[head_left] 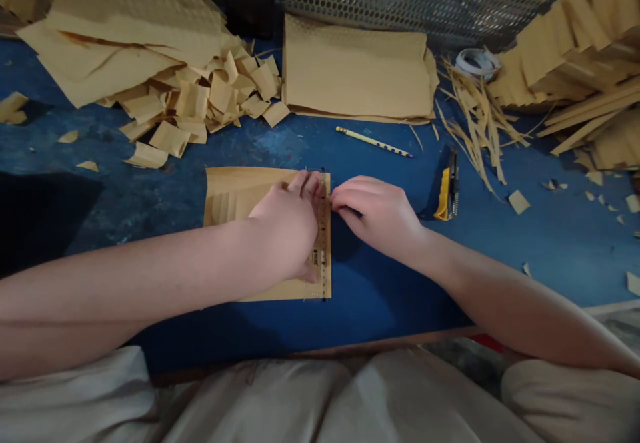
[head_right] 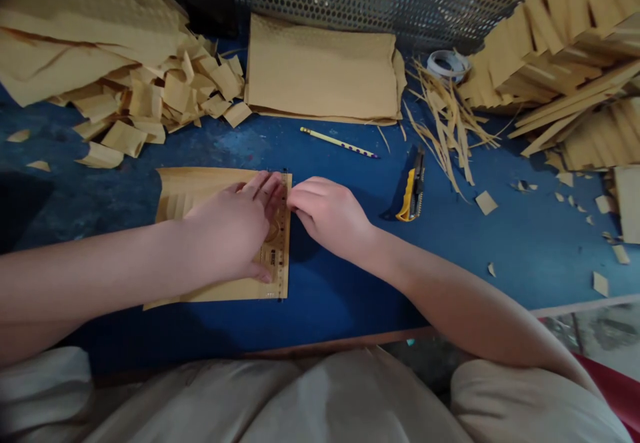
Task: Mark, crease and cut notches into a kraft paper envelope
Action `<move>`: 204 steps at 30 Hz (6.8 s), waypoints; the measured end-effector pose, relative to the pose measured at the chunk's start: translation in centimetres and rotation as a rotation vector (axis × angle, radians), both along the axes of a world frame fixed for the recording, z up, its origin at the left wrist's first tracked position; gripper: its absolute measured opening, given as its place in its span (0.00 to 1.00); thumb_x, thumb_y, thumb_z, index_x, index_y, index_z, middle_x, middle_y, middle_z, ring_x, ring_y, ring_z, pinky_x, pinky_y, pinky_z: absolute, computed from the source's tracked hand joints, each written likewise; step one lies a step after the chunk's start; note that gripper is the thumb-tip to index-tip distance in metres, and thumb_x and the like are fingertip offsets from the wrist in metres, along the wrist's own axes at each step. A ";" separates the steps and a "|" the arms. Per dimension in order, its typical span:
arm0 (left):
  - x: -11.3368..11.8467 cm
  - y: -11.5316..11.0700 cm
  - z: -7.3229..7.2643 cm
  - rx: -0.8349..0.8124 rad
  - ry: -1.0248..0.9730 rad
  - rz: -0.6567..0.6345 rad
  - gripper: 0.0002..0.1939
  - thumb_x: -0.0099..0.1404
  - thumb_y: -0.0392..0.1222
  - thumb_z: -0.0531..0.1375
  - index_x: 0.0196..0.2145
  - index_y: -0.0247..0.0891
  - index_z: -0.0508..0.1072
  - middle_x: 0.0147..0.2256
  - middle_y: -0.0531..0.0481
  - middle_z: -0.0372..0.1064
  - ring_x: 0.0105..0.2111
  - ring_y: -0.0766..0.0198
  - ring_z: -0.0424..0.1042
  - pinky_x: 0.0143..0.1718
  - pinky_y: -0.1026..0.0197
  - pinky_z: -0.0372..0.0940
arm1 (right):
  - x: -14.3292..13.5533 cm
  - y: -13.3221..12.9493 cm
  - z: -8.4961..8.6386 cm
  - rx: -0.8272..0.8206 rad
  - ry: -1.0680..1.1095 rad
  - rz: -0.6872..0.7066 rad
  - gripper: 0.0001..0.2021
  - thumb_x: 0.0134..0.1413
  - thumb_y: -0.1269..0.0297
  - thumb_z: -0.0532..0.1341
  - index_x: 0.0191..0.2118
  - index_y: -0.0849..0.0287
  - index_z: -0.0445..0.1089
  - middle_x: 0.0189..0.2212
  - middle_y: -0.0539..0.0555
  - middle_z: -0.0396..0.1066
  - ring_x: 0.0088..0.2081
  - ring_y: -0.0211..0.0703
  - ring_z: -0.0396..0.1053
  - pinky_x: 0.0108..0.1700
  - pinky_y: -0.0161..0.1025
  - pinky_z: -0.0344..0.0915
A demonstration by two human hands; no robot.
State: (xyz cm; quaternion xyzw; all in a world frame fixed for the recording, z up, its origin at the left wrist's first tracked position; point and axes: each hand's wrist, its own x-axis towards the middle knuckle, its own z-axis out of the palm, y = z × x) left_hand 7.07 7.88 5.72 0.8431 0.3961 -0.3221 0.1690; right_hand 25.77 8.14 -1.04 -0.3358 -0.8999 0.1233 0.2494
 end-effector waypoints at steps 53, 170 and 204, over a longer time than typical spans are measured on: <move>-0.8 -0.8 -0.7 0.049 -0.017 0.037 0.73 0.50 0.62 0.79 0.76 0.23 0.46 0.75 0.23 0.29 0.78 0.33 0.36 0.73 0.39 0.57 | 5.6 -0.3 -0.2 0.068 0.030 -0.112 0.08 0.67 0.71 0.62 0.48 0.59 0.75 0.48 0.64 0.79 0.51 0.56 0.78 0.55 0.54 0.76; -0.6 -0.4 -1.4 0.070 0.025 -0.095 0.76 0.53 0.74 0.72 0.76 0.16 0.41 0.75 0.18 0.26 0.77 0.27 0.38 0.74 0.37 0.55 | 3.3 -2.7 -0.8 -0.002 -0.184 0.292 0.15 0.73 0.60 0.58 0.54 0.62 0.78 0.60 0.66 0.76 0.67 0.64 0.69 0.67 0.63 0.68; -0.4 -0.4 -1.3 0.143 0.059 -0.211 0.76 0.54 0.79 0.67 0.75 0.13 0.44 0.75 0.16 0.31 0.77 0.28 0.40 0.76 0.39 0.48 | 1.5 3.8 0.4 -0.764 0.258 -0.343 0.17 0.53 0.54 0.74 0.36 0.52 0.67 0.23 0.46 0.75 0.21 0.43 0.74 0.24 0.41 0.70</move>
